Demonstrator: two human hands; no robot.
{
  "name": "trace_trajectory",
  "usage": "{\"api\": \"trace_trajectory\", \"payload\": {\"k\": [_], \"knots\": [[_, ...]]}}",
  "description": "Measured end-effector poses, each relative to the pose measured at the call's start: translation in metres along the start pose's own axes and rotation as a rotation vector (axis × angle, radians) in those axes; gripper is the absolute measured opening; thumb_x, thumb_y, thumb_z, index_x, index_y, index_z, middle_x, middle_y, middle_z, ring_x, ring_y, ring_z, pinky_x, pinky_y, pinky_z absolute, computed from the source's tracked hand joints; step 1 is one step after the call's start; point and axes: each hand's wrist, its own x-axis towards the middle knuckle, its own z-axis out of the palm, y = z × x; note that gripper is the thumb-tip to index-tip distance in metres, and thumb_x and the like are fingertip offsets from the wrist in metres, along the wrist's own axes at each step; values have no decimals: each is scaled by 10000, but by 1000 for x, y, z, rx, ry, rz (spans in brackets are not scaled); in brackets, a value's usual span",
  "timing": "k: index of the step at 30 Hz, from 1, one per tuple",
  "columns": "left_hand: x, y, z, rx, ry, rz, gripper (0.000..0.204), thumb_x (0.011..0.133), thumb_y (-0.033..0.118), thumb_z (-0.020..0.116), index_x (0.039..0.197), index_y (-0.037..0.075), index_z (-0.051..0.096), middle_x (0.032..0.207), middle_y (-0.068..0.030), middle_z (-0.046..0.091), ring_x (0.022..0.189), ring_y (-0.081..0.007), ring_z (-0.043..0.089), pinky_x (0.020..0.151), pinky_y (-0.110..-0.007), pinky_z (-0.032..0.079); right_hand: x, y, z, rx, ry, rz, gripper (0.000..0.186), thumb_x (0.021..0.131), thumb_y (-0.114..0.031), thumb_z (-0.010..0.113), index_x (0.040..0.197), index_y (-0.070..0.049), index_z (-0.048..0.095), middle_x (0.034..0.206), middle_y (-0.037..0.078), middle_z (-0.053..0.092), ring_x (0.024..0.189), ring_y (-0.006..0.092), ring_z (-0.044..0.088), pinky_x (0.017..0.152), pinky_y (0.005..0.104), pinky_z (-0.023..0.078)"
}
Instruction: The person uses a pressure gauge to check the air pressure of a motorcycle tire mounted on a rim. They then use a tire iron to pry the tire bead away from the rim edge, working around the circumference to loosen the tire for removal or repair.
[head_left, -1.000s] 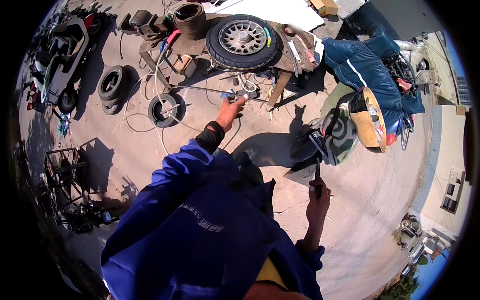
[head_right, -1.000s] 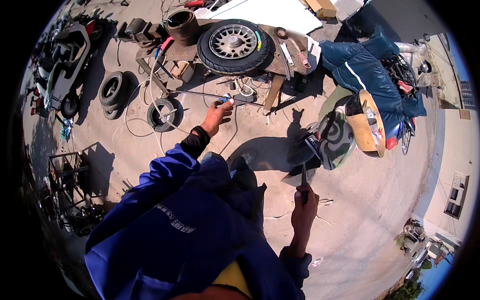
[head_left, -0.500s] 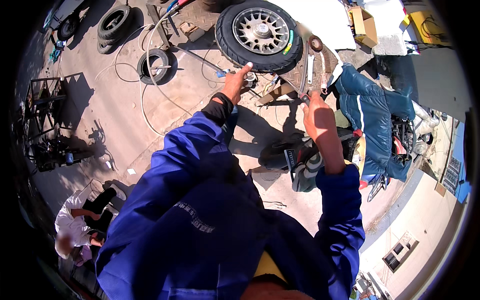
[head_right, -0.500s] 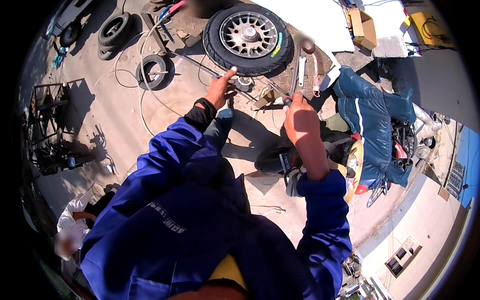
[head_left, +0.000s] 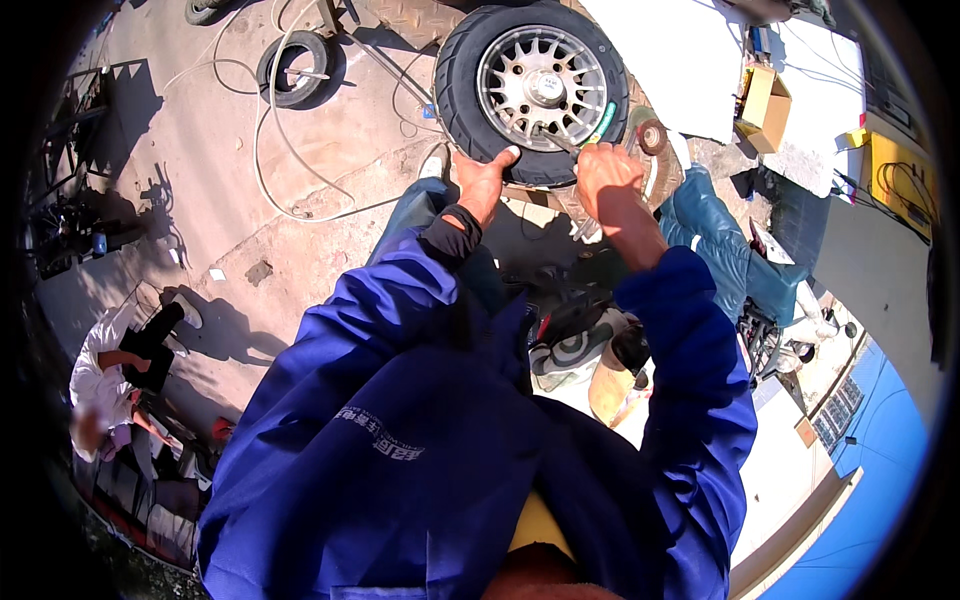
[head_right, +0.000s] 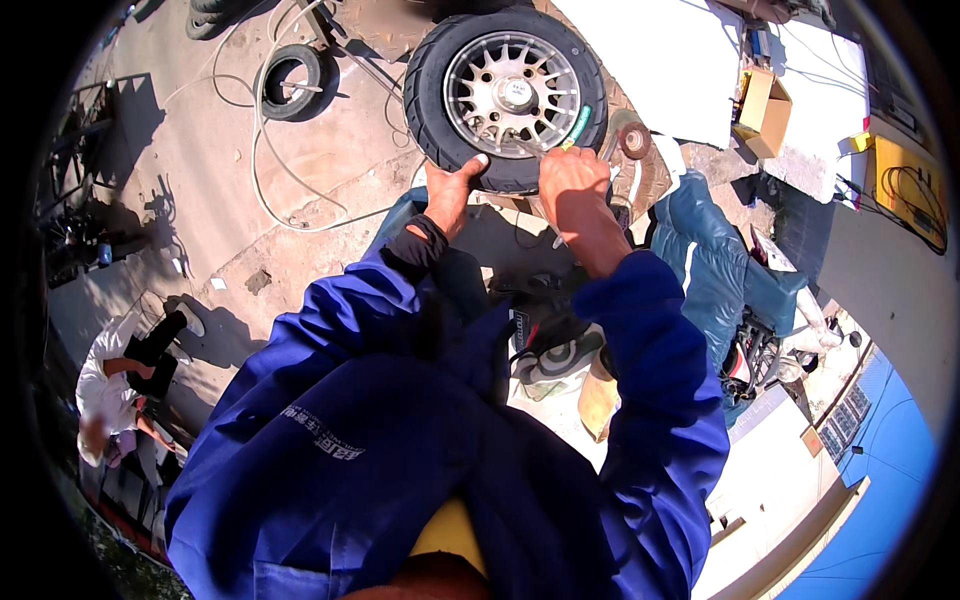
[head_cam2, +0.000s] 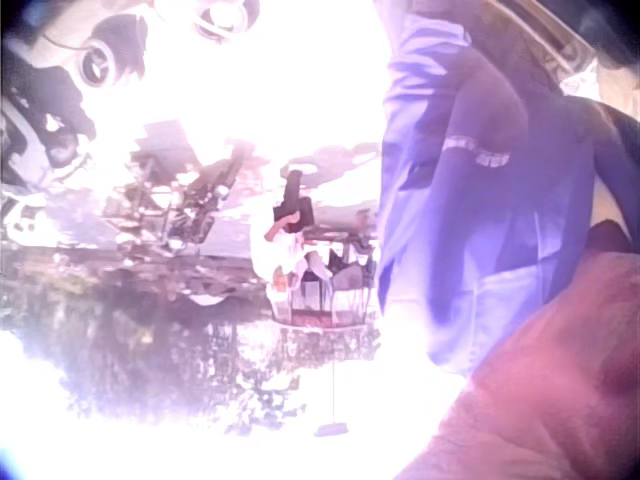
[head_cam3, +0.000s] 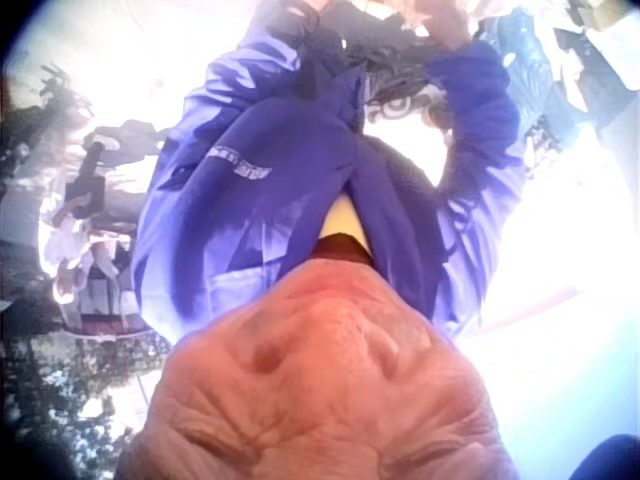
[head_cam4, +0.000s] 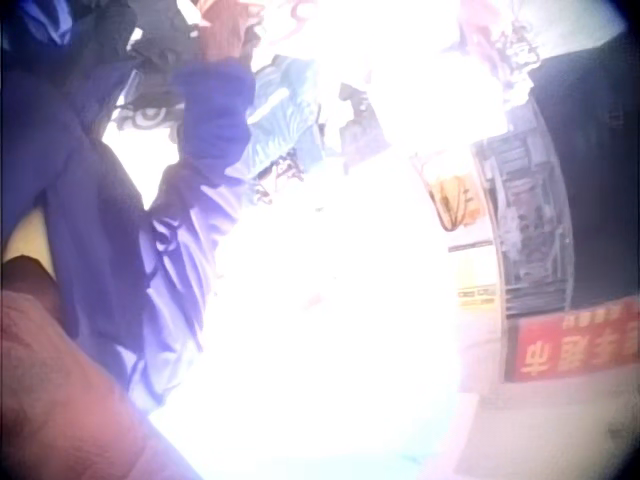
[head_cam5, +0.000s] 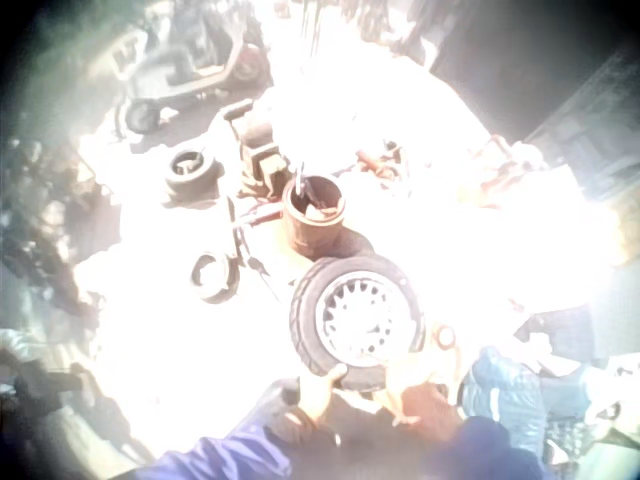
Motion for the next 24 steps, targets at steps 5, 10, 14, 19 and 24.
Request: {"api": "trace_trajectory", "payload": {"k": [5,10,14,19,24], "knots": [[-8,9,9,-60,88,27,742,791,-19,838,1388,-29,397,1287,-183,619,1146,-305,648,1029,-405,527,30,-20,-42,-214,-316,-23,227,935,-177,607,1043,-82,783,1070,94,761,1172,291,618,876,474,461],[-13,19,16,-39,136,-39,934,728,87,892,1448,-87,323,1352,-255,556,1229,-345,578,1108,-387,434,43,-16,-38,-334,-290,-213,207,832,-143,656,1001,-70,753,994,107,759,917,314,717,735,494,559],[-10,1,20,-87,174,-11,1022,694,97,910,1483,-101,291,1402,-281,509,1295,-361,522,1156,-383,372,58,0,-27,-124,-220,-482,127,751,-116,680,825,-31,739,864,162,733,825,381,704,705,453,580],[-26,-10,36,-31,297,-16,950,720,99,914,1450,-83,335,1352,-236,570,1218,-323,589,1106,-388,433,82,4,-28,-179,-460,-479,173,791,-108,701,935,-39,768,973,219,747,956,407,729,671,588,576],[-38,21,32,67,249,-103,1098,723,187,930,1501,-157,236,1426,-316,515,1310,-371,542,1152,-380,394,85,13,-38,108,-566,-385,232,903,-170,632,977,21,741,987,303,712,998,455,698,826,500,554]]}}
